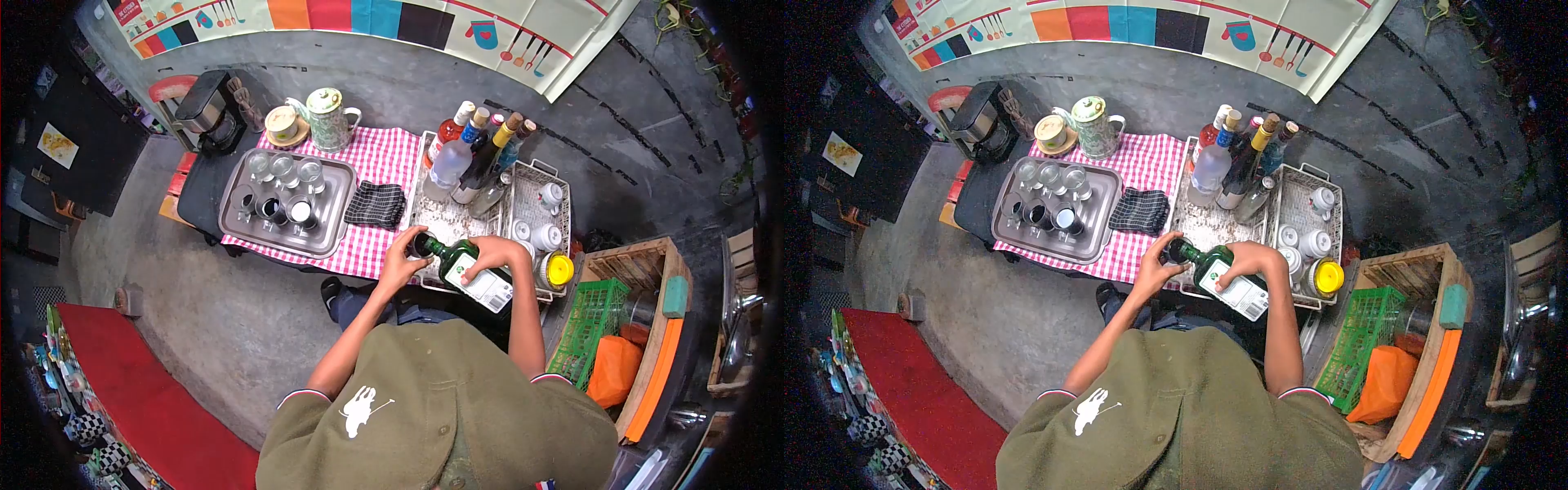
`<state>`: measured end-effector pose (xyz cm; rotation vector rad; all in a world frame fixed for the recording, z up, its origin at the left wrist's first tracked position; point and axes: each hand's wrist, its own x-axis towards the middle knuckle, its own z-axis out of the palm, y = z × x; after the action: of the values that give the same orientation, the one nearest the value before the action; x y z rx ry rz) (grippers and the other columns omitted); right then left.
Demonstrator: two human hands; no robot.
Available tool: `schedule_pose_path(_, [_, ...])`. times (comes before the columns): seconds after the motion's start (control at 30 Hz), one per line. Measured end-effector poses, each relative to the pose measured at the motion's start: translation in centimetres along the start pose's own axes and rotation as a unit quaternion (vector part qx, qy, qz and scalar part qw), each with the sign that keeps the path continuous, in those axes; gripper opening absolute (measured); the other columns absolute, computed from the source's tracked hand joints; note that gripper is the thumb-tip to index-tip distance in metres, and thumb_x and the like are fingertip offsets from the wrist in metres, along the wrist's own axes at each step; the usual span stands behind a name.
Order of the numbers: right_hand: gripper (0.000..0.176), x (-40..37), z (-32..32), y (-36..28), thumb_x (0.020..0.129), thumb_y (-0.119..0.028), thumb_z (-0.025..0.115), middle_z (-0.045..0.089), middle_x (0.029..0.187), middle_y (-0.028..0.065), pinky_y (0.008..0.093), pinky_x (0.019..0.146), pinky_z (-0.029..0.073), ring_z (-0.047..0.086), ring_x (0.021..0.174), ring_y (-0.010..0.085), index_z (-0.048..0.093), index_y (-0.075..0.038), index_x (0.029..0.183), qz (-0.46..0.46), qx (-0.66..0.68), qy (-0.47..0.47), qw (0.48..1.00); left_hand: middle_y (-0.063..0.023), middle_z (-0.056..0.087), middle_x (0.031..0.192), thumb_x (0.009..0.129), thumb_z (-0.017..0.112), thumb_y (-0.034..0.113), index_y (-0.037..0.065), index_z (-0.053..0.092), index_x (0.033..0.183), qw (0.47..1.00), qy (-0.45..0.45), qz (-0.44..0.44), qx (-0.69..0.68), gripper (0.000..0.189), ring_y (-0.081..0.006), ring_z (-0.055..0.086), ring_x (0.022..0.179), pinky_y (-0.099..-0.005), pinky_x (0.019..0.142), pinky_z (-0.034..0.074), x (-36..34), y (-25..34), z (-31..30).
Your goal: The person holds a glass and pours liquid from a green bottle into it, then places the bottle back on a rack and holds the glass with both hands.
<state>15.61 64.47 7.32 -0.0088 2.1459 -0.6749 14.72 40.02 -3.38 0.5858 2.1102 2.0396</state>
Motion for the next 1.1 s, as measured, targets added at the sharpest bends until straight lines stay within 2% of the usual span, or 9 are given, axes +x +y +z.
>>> schedule_pose_path(0.1, [0.08,-0.2,-0.3,-0.1,0.057,-0.041,0.09,0.073,0.105,0.0131,0.0331,0.085,0.052,0.07,0.092,0.0229,0.063,-0.001,0.121,-0.006,0.01,-0.012,1.0,-0.0118,0.061,0.127,0.066,0.081,0.001,0.005,0.06,0.129,1.0,-0.007,-0.015,-0.011,0.066,-0.0235,0.058,0.119,-0.0337,0.103,0.044,0.2,0.3,0.1])
schedule_pose_path(0.2, [0.074,-0.2,-0.1,0.1,0.052,-0.043,0.089,0.074,0.099,0.0131,0.0329,0.079,0.053,0.07,0.087,0.0241,0.069,-0.001,0.11,-0.002,0.023,0.01,1.0,-0.0121,0.061,0.127,0.066,0.081,0.001,0.004,0.06,0.128,1.0,-0.004,0.003,-0.003,0.066,-0.0238,0.059,0.119,-0.0344,0.103,0.044,0.3,0.1,0.2])
schedule_pose_path(0.3, [0.075,-0.3,-0.1,0.0,0.052,-0.043,0.089,0.074,0.1,0.0132,0.0327,0.079,0.053,0.07,0.088,0.0242,0.069,-0.001,0.11,-0.014,0.026,0.013,0.999,-0.0121,0.061,0.129,0.067,0.083,0.002,0.003,0.058,0.132,1.0,-0.016,-0.02,-0.003,0.069,-0.0209,0.056,0.122,-0.0327,0.105,0.042,0.3,0.2,0.0])
schedule_pose_path(0.5, [0.079,-0.3,-0.1,-0.1,0.052,-0.045,0.089,0.074,0.101,0.0151,0.0331,0.081,0.053,0.07,0.089,0.0253,0.067,0.001,0.112,-0.014,0.021,0.019,1.0,-0.0119,0.061,0.127,0.065,0.081,0.0,0.003,0.06,0.128,1.0,-0.006,0.004,-0.016,0.066,-0.0223,0.058,0.118,-0.0332,0.103,0.044,0.4,0.0,0.1])
schedule_pose_path(0.6, [0.081,-0.4,-0.3,-0.3,0.051,-0.045,0.089,0.073,0.103,0.0166,0.0337,0.082,0.053,0.07,0.091,0.0261,0.066,0.003,0.113,-0.013,0.022,0.017,1.0,-0.0123,0.061,0.129,0.067,0.083,0.002,0.002,0.058,0.131,0.999,-0.015,-0.018,-0.027,0.069,-0.0212,0.056,0.122,-0.0332,0.106,0.041,0.4,0.0,0.0])
schedule_pose_path(0.7, [0.084,-0.6,-0.4,-0.5,0.051,-0.046,0.089,0.073,0.104,0.0176,0.0341,0.083,0.053,0.07,0.092,0.0268,0.065,0.003,0.114,-0.016,0.014,0.02,1.0,-0.0105,0.061,0.127,0.066,0.081,0.0,0.003,0.059,0.129,1.0,-0.001,-0.006,-0.015,0.067,-0.0204,0.059,0.116,-0.0321,0.101,0.045,0.3,0.1,0.1])
schedule_pose_path(1.1, [0.086,0.2,0.8,1.0,0.053,-0.046,0.089,0.071,0.108,0.0197,0.0358,0.087,0.051,0.069,0.097,0.0293,0.062,0.003,0.118,-0.05,0.025,0.042,0.998,-0.0104,0.061,0.127,0.067,0.082,0.001,0.004,0.059,0.129,1.0,0.004,-0.012,-0.009,0.066,-0.0198,0.058,0.117,-0.0321,0.1,0.045,0.2,0.7,-0.2])
